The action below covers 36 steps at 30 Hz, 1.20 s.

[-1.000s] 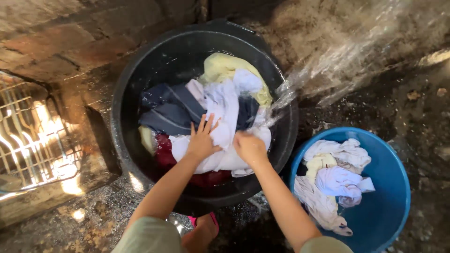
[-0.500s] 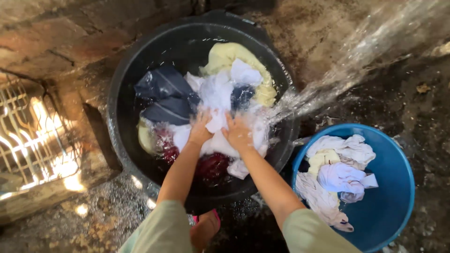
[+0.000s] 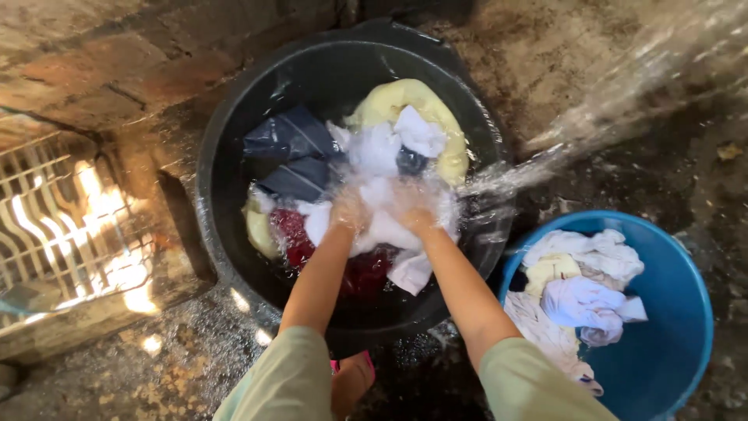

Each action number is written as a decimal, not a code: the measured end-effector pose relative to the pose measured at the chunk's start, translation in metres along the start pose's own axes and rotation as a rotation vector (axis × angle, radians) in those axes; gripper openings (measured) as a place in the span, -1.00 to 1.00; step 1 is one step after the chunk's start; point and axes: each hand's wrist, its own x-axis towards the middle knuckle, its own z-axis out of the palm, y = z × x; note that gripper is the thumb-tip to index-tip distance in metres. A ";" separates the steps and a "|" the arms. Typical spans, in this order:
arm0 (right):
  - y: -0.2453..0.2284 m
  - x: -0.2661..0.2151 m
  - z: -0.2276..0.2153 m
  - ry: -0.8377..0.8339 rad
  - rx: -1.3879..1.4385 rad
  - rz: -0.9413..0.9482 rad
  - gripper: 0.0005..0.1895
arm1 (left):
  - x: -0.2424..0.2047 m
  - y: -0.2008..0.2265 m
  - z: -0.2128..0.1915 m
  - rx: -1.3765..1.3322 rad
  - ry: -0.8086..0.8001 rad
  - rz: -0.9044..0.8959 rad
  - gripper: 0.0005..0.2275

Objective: Washing and rinsing various items of clothing by hand in plastic basins.

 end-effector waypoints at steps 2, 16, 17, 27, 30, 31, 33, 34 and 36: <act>0.019 -0.011 0.001 0.053 -0.023 0.000 -0.24 | 0.002 0.004 -0.021 0.027 -0.062 -0.004 -0.54; 0.172 -0.330 -0.065 0.565 0.395 0.772 -0.67 | 0.007 -0.004 0.033 0.142 -0.091 0.062 -0.59; 0.210 -0.362 -0.052 0.570 0.179 0.839 -0.73 | 0.004 -0.008 0.034 0.132 -0.018 0.034 -0.61; 0.244 -0.439 -0.016 0.147 -0.107 0.987 -0.52 | -0.138 0.113 -0.081 -0.506 0.593 -0.214 -0.58; 0.270 -0.448 -0.045 0.571 -0.022 0.740 -0.48 | -0.166 0.171 -0.085 -0.578 0.777 -0.184 -0.69; 0.270 -0.452 -0.065 0.666 0.352 0.806 -0.57 | -0.176 0.197 -0.092 -0.666 0.764 -0.092 -0.72; 0.248 -0.452 -0.126 0.751 0.738 0.846 -0.64 | -0.193 0.252 -0.106 -0.750 0.757 0.007 -0.75; 0.225 -0.449 -0.167 0.814 0.937 0.784 -0.66 | -0.199 0.281 -0.113 -0.794 0.636 0.170 -0.83; 0.190 -0.442 -0.228 0.876 1.141 0.696 -0.67 | -0.203 0.333 -0.115 -0.822 0.526 0.337 -0.90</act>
